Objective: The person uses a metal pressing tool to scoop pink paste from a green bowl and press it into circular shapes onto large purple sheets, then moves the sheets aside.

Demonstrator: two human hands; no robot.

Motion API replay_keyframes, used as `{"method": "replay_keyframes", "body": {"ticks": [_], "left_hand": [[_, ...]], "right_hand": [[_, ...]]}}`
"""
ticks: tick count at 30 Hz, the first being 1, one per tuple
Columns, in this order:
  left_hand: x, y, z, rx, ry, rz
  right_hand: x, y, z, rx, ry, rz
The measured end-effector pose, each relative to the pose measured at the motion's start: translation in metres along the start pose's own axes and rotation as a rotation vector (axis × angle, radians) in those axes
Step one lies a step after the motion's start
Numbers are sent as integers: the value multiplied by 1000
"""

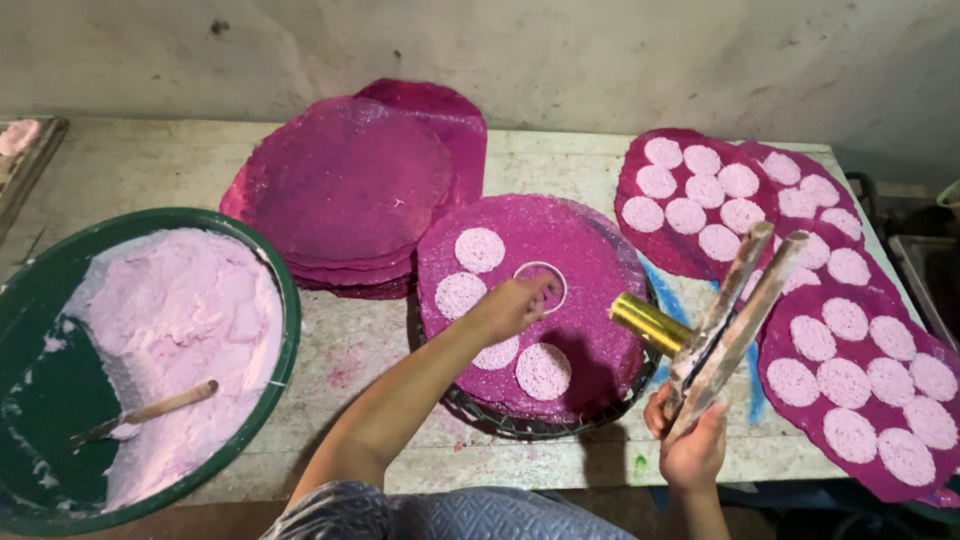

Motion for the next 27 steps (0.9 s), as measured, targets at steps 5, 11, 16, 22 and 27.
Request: {"method": "replay_keyframes", "body": {"ticks": [5,11,16,22,27], "left_hand": [[-31,17,-12,54,102,-119],[-107,102,96,-291,-2,-919],[-54,146,171,-804,451,-508],[-93,158,150,-792,61,-524],[-136,159,92,-685,-102,-694]], "right_hand": [[-6,-2,-1,-7,-22,33],[-19,-10,-2,-3,-57,-8],[7,-23,-19,82,-115,75],[41,-32,-38,101,-80,118],[82,-18,-50,154,-44,203]]}}
Point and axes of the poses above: each hand's wrist, its own y-axis away from the middle knuckle, its own x-axis out of the palm, z = x × y, the point moved 8 cm from there along -y, towards the middle knuckle, and after that the axes turned 14 degrees about -z, right-handed, at the moved point
